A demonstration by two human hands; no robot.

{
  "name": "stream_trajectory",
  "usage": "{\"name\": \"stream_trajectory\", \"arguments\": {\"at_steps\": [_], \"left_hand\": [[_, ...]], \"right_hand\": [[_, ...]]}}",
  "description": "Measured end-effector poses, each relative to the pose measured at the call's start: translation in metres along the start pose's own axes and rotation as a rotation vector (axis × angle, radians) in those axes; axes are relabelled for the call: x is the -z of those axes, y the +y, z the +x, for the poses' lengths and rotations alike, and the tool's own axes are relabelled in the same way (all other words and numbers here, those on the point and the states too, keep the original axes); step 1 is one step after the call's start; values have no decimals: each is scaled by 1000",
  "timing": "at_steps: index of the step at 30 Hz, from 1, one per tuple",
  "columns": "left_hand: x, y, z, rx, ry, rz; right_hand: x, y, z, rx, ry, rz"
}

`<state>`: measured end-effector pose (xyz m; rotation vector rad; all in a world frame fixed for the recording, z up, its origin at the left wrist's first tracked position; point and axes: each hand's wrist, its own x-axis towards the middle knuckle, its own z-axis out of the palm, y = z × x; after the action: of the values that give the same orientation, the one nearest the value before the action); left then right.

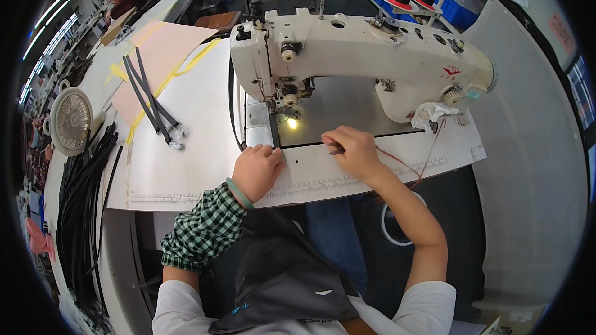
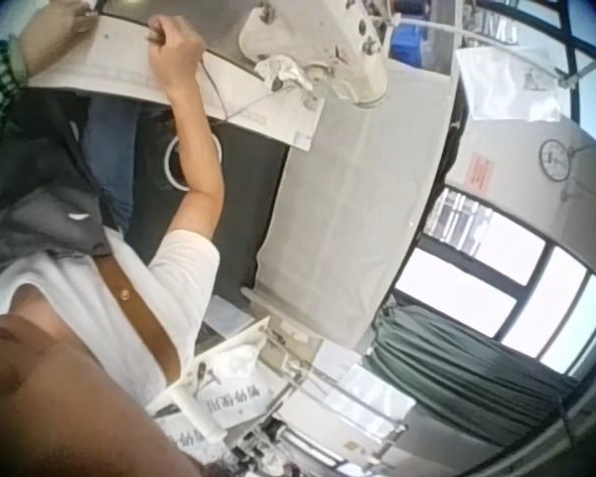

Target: The person operates an industrial sewing machine to stitch long black straps. They repeatedly feed each strap through the machine, guide it under the needle, and remove the finished piece to place it aside. The process is repeated for multiple straps throughout the clip.

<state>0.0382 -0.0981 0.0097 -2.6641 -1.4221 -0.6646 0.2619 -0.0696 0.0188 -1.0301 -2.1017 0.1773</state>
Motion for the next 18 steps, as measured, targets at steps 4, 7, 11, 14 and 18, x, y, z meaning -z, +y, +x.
{"name": "stream_trajectory", "arguments": {"at_steps": [4, 7, 11, 14, 18], "left_hand": [[-2, 8, -9, -54, 42, 80], [6, 19, -15, -86, -88, 94], [13, 35, -26, -118, -78, 171], [15, 50, -33, -146, -62, 135], [19, 63, -48, -171, -63, 89]], "right_hand": [[-25, -8, 8, 40, -130, 88], [-33, -17, 15, 54, -221, 97], [-42, -29, 26, 144, -319, 207], [-55, -21, 23, 298, -309, 179], [-54, -21, 19, 352, -345, 155]]}}
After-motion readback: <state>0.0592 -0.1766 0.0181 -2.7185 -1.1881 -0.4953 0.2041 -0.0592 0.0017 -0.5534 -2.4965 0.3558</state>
